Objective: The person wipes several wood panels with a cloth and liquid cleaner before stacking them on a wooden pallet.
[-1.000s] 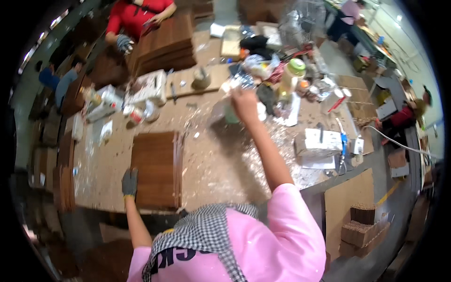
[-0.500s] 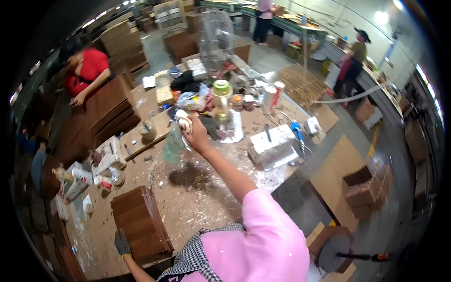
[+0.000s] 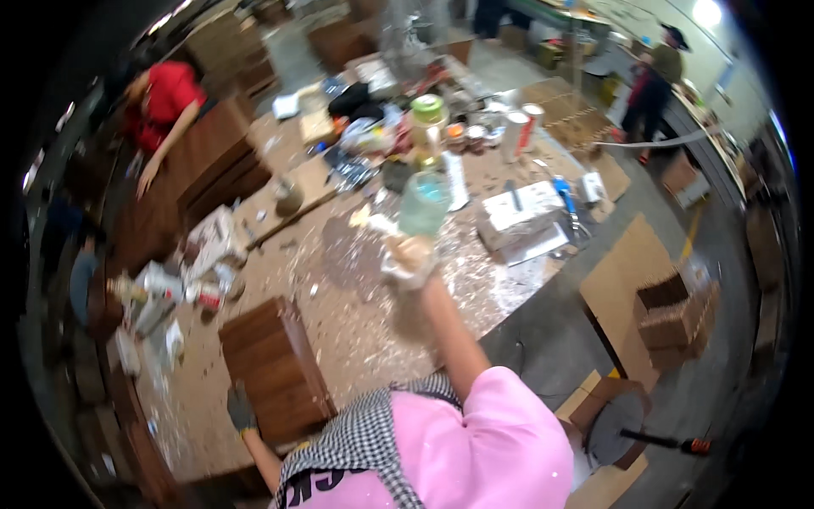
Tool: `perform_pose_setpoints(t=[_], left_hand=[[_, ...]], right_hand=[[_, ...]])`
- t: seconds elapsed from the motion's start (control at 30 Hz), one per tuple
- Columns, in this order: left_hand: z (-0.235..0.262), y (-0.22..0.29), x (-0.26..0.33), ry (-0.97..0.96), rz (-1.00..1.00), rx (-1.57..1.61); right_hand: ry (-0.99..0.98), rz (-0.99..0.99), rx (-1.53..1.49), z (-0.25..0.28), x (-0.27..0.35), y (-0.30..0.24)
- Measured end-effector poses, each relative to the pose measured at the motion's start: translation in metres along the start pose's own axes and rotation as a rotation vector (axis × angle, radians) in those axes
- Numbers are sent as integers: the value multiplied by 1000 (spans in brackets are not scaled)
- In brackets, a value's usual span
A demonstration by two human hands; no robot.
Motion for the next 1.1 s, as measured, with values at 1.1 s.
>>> perform_pose_setpoints(t=[1.1], left_hand=[[-141,131,-132,-269,-513,-573]], right_hand=[[-274,362,1669,-277,-19,151]])
Point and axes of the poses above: each hand's wrist, its own x-axis away from the middle knuckle, its own z-axis out of the back of the hand, y = z × x, the point moved 7 cm from there along -x, towards the middle knuckle, and after that the axes turned 13 degrees about x, right-handed, at the moved point
